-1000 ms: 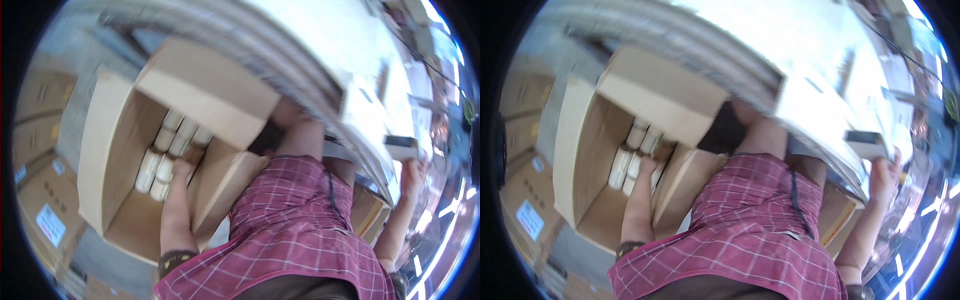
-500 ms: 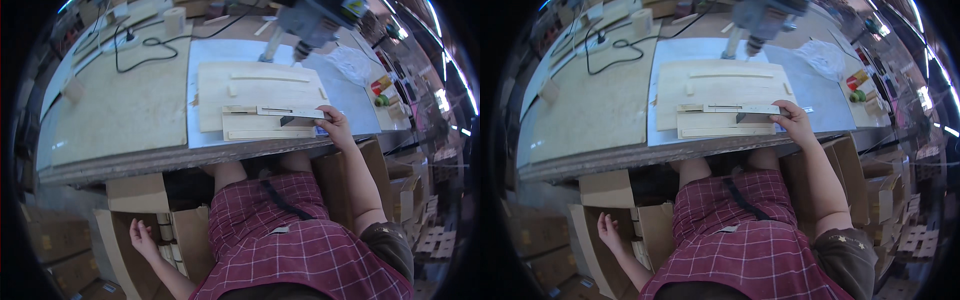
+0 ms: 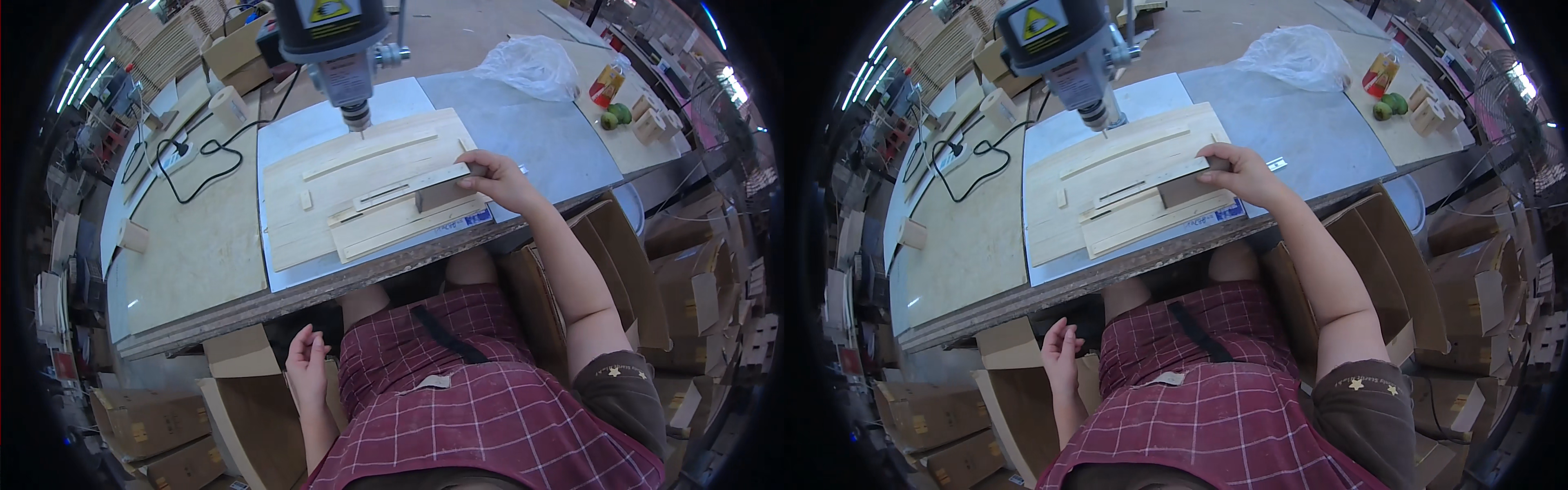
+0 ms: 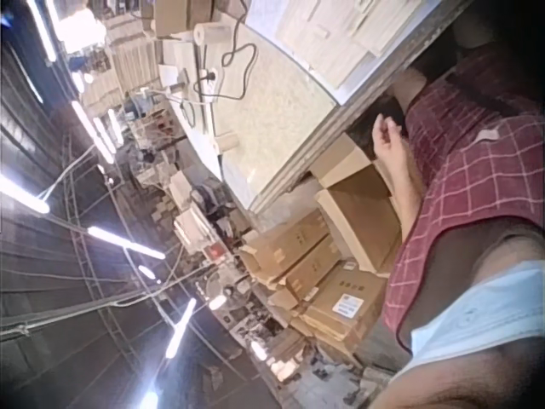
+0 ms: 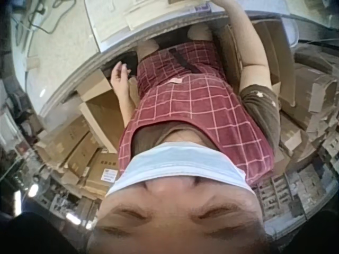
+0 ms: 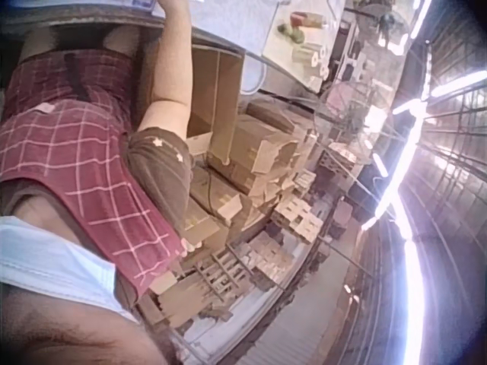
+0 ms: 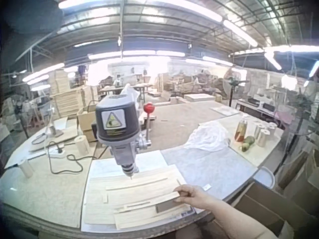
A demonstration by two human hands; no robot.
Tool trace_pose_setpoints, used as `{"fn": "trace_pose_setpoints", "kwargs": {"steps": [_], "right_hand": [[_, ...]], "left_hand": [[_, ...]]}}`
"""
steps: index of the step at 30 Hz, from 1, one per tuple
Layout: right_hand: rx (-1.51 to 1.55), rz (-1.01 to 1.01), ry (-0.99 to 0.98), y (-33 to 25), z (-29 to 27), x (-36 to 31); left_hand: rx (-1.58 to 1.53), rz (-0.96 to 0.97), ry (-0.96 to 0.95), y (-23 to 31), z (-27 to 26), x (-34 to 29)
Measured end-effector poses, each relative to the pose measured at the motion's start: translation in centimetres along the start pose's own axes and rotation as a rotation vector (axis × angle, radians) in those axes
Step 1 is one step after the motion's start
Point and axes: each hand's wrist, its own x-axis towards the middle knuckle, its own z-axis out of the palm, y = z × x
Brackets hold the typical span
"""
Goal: Drill a slot into wooden cylindrical blocks using a drill press.
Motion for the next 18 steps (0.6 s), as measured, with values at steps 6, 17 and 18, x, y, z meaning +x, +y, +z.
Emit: {"fn": "trace_pose_setpoints", "kwargs": {"steps": [6,17,18], "right_hand": [[0.051,-0.261,0.073,0.5,-0.7,-1.6],[-0.333,0.391,0.041,4.8,-15.9,-20.6],[-0.375,0.543,-0.03,6.2,-16.3,-22.6]], "left_hand": [[0.025,-0.008,-0.158,2.0,4.1,0.8],[0.21,-0.121,-0.308,1.1,6.5,0.8],[0.226,-0.147,-0.326,1.0,6.9,0.7]]}}
